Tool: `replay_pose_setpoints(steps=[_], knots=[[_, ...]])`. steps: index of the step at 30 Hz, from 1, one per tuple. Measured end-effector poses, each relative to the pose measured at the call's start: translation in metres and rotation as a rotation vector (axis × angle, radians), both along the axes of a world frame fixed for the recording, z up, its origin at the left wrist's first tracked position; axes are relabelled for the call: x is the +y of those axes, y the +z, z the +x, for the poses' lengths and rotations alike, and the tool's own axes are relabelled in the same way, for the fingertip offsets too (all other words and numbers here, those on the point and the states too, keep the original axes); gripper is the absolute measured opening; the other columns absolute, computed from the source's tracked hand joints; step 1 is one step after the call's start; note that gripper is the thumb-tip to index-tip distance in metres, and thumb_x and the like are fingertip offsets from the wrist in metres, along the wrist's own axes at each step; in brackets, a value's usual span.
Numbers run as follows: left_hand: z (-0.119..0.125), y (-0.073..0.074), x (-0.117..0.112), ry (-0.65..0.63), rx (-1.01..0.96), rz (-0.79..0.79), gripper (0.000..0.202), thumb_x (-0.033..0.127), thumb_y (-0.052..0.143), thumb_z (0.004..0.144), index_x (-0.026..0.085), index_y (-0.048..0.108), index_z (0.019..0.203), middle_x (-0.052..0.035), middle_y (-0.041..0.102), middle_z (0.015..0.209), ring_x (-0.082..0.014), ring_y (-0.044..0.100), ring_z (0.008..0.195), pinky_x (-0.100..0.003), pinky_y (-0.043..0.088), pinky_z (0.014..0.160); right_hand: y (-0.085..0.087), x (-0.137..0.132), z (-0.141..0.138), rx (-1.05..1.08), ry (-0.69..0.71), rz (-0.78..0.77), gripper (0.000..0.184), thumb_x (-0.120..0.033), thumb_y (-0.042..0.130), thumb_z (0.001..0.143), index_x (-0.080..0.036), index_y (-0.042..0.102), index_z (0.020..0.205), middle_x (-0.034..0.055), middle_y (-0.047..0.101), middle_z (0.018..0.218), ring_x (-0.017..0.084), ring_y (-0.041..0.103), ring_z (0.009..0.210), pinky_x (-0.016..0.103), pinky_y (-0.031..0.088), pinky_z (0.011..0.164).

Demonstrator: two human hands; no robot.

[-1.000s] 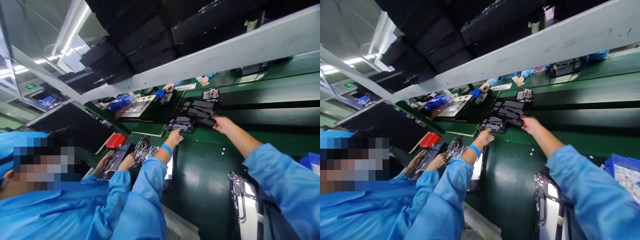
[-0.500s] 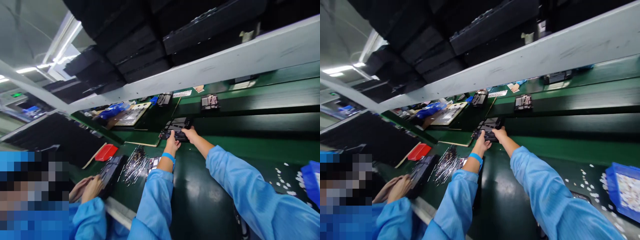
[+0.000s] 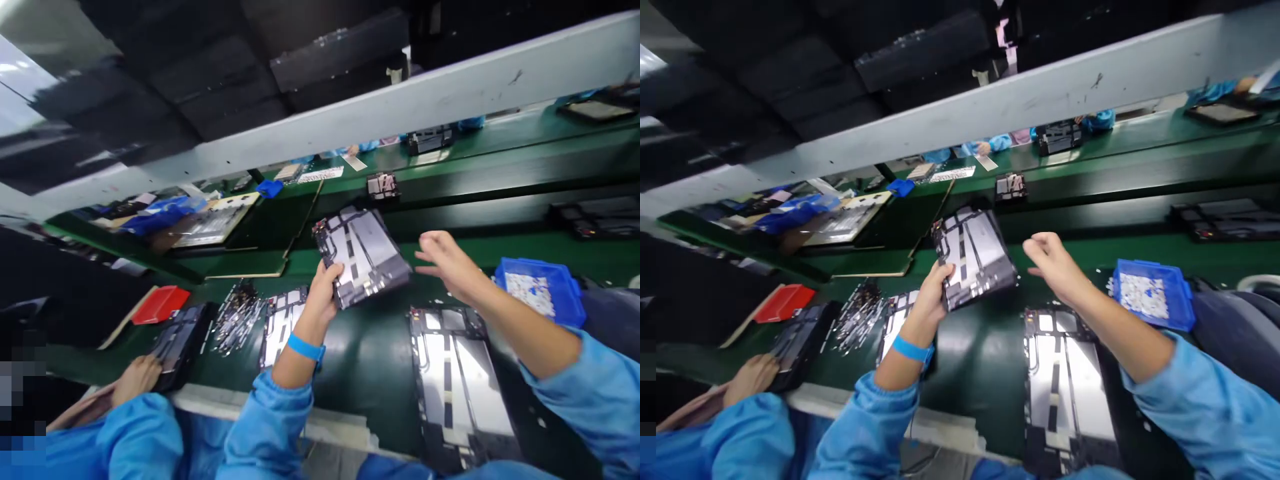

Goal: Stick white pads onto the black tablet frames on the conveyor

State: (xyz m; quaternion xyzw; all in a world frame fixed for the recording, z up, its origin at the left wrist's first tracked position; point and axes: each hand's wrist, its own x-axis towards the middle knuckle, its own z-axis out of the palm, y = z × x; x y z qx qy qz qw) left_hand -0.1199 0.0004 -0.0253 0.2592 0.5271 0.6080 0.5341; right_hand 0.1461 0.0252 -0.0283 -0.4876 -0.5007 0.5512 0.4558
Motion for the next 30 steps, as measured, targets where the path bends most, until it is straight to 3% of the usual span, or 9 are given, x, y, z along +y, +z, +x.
replay_pose_setpoints(steps=[4, 7, 10, 13, 17, 22, 26, 28, 30], knots=[[0.061, -0.006, -0.088, -0.389, 0.059, 0.068, 0.081, 0.031, 0.083, 0.074, 0.027, 0.055, 0.15, -0.007, 0.065, 0.145, -0.0318, 0.062, 0.133, -0.04, 0.053, 0.111, -0.013, -0.106, 0.079, -0.067, 0.174, -0.002, 0.079, -0.065, 0.056, 0.098, -0.039, 0.025, 0.165, 0.0138, 0.039, 0.168, 0.036, 0.047, 0.149, 0.054, 0.056, 0.105], [0.095, -0.025, -0.141, -0.581, 0.123, 0.092, 0.089, 0.042, 0.076, 0.087, 0.028, 0.035, 0.165, -0.0063, 0.043, 0.168, -0.0328, 0.039, 0.155, -0.045, 0.035, 0.129, -0.041, -0.183, 0.098, -0.261, 0.034, 0.027, 0.081, -0.059, 0.059, 0.097, -0.039, 0.024, 0.167, 0.0087, 0.039, 0.169, 0.032, 0.034, 0.157, 0.05, 0.043, 0.121], [0.108, -0.043, -0.175, -0.665, 0.331, 0.082, 0.08, 0.046, 0.063, 0.098, 0.03, 0.027, 0.168, -0.0066, 0.036, 0.17, -0.0302, 0.027, 0.161, -0.044, 0.022, 0.134, -0.077, -0.231, 0.104, -0.386, -0.031, -0.007, 0.078, -0.059, 0.056, 0.098, -0.039, 0.026, 0.167, 0.0103, 0.048, 0.162, 0.033, 0.044, 0.151, 0.053, 0.043, 0.121], [0.104, -0.046, -0.193, -0.73, 0.633, 0.023, 0.064, 0.044, 0.057, 0.101, 0.03, 0.04, 0.162, -0.0113, 0.05, 0.154, -0.0323, 0.041, 0.148, -0.048, 0.033, 0.126, -0.101, -0.246, 0.11, -0.578, -0.027, 0.021, 0.069, -0.058, 0.055, 0.099, -0.036, 0.039, 0.163, 0.0121, 0.056, 0.152, 0.036, 0.052, 0.143, 0.059, 0.042, 0.12], [0.092, -0.034, -0.189, -0.878, 1.004, -0.007, 0.046, 0.045, 0.062, 0.098, 0.026, 0.061, 0.14, -0.0098, 0.059, 0.12, -0.0306, 0.054, 0.116, -0.046, 0.049, 0.104, -0.104, -0.235, 0.121, -0.737, 0.076, 0.099, 0.063, -0.054, 0.056, 0.1, -0.03, 0.049, 0.157, 0.0124, 0.06, 0.144, 0.035, 0.055, 0.136, 0.054, 0.047, 0.115], [0.084, -0.029, -0.143, -0.586, 1.277, 0.166, 0.05, 0.029, 0.06, 0.1, 0.021, 0.054, 0.149, -0.0119, 0.061, 0.121, -0.0292, 0.057, 0.116, -0.046, 0.049, 0.103, -0.087, -0.212, 0.134, -0.785, -0.002, 0.112, 0.069, -0.057, 0.057, 0.099, -0.026, 0.046, 0.159, 0.0131, 0.059, 0.146, 0.032, 0.062, 0.127, 0.038, 0.062, 0.083], [0.091, -0.03, -0.107, -0.598, 1.463, 0.436, 0.032, 0.02, 0.056, 0.103, 0.022, 0.069, 0.132, -0.0094, 0.066, 0.109, -0.0258, 0.06, 0.101, -0.04, 0.052, 0.09, -0.059, -0.198, 0.127, -0.77, -0.064, 0.127, 0.059, -0.057, 0.058, 0.098, -0.029, 0.057, 0.15, 0.0112, 0.058, 0.146, 0.028, 0.067, 0.115, 0.027, 0.056, 0.055], [0.095, -0.032, -0.099, -0.614, 1.524, 0.487, 0.027, 0.018, 0.059, 0.101, 0.021, 0.072, 0.124, -0.0093, 0.066, 0.106, -0.0256, 0.061, 0.097, -0.039, 0.053, 0.085, -0.045, -0.191, 0.117, -0.759, -0.049, 0.196, 0.052, -0.054, 0.059, 0.098, -0.029, 0.064, 0.143, 0.0104, 0.06, 0.143, 0.027, 0.065, 0.119, 0.026, 0.057, 0.057], [0.096, -0.035, -0.097, -0.597, 1.508, 0.504, 0.021, 0.018, 0.06, 0.101, 0.02, 0.073, 0.117, -0.0086, 0.067, 0.104, -0.0248, 0.061, 0.096, -0.039, 0.053, 0.085, -0.036, -0.183, 0.106, -0.749, -0.037, 0.299, 0.045, -0.05, 0.059, 0.099, -0.027, 0.068, 0.137, 0.0105, 0.063, 0.139, 0.027, 0.064, 0.122, 0.03, 0.061, 0.074]])
